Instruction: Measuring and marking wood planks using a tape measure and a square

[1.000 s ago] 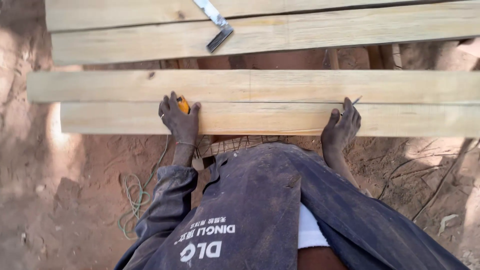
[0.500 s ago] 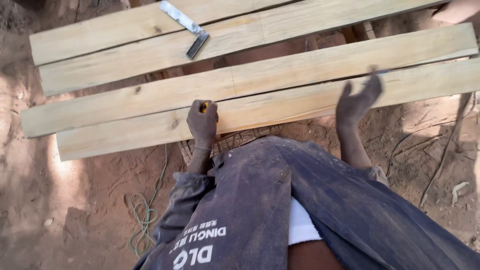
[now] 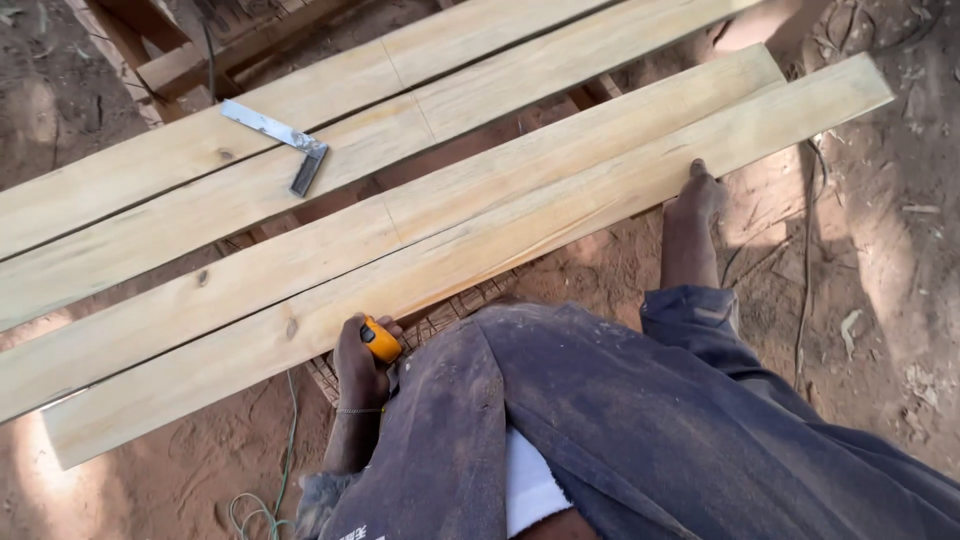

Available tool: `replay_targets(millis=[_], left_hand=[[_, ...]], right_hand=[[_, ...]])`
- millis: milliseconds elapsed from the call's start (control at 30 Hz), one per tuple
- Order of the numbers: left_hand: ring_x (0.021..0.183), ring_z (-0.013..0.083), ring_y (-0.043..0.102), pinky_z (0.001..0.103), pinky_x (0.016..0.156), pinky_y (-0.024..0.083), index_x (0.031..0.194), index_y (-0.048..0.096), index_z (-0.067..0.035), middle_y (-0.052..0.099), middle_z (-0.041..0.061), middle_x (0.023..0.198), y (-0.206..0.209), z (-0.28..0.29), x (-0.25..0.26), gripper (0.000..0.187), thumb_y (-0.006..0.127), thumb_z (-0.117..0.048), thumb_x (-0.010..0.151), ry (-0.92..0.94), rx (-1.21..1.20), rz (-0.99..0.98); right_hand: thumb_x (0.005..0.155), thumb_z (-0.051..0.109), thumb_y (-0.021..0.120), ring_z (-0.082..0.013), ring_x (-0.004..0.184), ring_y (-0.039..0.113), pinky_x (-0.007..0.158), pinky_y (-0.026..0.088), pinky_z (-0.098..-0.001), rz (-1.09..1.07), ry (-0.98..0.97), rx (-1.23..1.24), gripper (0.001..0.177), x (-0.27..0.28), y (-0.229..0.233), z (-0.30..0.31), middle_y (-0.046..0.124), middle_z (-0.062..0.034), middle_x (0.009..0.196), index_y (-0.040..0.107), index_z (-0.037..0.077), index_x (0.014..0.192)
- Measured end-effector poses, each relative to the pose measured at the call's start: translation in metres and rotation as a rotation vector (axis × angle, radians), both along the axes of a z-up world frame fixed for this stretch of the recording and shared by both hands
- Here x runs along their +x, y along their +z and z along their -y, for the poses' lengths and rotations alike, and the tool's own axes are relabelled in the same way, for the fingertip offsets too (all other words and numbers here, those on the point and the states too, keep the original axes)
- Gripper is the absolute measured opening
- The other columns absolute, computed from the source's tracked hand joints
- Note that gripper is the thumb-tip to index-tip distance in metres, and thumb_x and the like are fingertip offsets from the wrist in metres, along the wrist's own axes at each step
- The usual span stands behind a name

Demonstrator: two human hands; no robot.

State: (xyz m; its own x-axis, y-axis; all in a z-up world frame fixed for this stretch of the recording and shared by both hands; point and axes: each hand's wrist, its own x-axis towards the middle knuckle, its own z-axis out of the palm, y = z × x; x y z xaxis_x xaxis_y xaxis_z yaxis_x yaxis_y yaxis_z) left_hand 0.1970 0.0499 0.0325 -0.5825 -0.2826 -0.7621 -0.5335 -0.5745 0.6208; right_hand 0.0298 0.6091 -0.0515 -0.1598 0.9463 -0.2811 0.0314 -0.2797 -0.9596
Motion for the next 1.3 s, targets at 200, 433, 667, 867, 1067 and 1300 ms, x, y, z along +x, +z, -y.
replay_targets(millis=[200, 433, 667, 867, 1067, 1300], left_hand=[[0.068, 0.0325, 0.075, 0.043, 0.054, 0.064, 0.107, 0.059, -0.001, 0.075, 0.024, 0.096, 0.012, -0.014, -0.029, 0.033, 0.059, -0.033, 0.099, -0.063, 0.001, -0.084], [0.066, 0.0241, 0.073, 0.031, 0.05, 0.06, 0.109, 0.06, 0.001, 0.075, 0.024, 0.097, 0.054, -0.029, -0.026, 0.037, 0.062, -0.034, 0.099, -0.146, 0.008, -0.197], [0.084, 0.0235, 0.067, 0.032, 0.058, 0.052, 0.119, 0.061, 0.0, 0.074, 0.022, 0.112, 0.043, -0.05, -0.038, 0.038, 0.063, -0.027, 0.092, -0.328, 0.153, -0.256], [0.105, 0.0274, 0.061, 0.038, 0.078, 0.055, 0.138, 0.056, -0.004, 0.059, 0.023, 0.125, 0.08, -0.091, -0.076, 0.059, 0.064, -0.022, 0.083, -0.724, -0.034, -0.362], [0.114, 0.0302, 0.07, 0.045, 0.093, 0.058, 0.147, 0.052, -0.012, 0.069, 0.014, 0.125, 0.08, -0.105, -0.097, 0.081, 0.077, -0.019, 0.07, -1.015, -0.345, -0.343], [0.11, 0.0283, 0.068, 0.045, 0.091, 0.055, 0.149, 0.047, -0.008, 0.068, 0.016, 0.124, 0.068, -0.092, -0.08, 0.089, 0.079, -0.016, 0.066, -1.002, -0.29, -0.35]], right_hand=[[0.09, 0.047, 0.08, -0.0339, 0.133, 0.061, 0.113, 0.047, -0.0446, 0.698, 0.46, 0.206, 0.066, -0.086, -0.002, -0.033, 0.064, -0.0212, 0.135, 0.063, -0.002, 0.131], [0.085, 0.023, 0.091, -0.0394, 0.122, 0.069, 0.102, 0.054, -0.0514, 0.234, 0.269, 0.128, 0.073, -0.048, -0.015, -0.023, 0.066, -0.0323, 0.124, 0.052, -0.019, 0.13], [0.08, -0.006, 0.083, -0.0205, 0.093, 0.067, 0.082, 0.062, -0.0316, 0.135, 0.151, 0.26, 0.079, -0.052, -0.011, -0.05, 0.062, -0.0092, 0.109, 0.042, 0.003, 0.147], [0.092, -0.008, 0.067, -0.0147, 0.08, 0.069, 0.064, 0.063, -0.0249, -0.093, 1.033, 0.343, 0.027, 0.011, 0.148, 0.144, 0.07, -0.0099, 0.102, 0.07, 0.004, 0.117], [0.087, 0.012, 0.082, -0.0169, 0.083, 0.071, 0.075, 0.061, -0.0361, -0.054, 1.684, 0.171, 0.031, 0.059, 0.161, 0.261, 0.075, -0.0101, 0.098, 0.076, 0.009, 0.116], [0.079, 0.017, 0.087, -0.0165, 0.084, 0.068, 0.078, 0.057, -0.0363, 0.091, 1.927, 0.318, 0.024, 0.063, 0.138, 0.267, 0.071, -0.0024, 0.087, 0.076, 0.016, 0.101]])
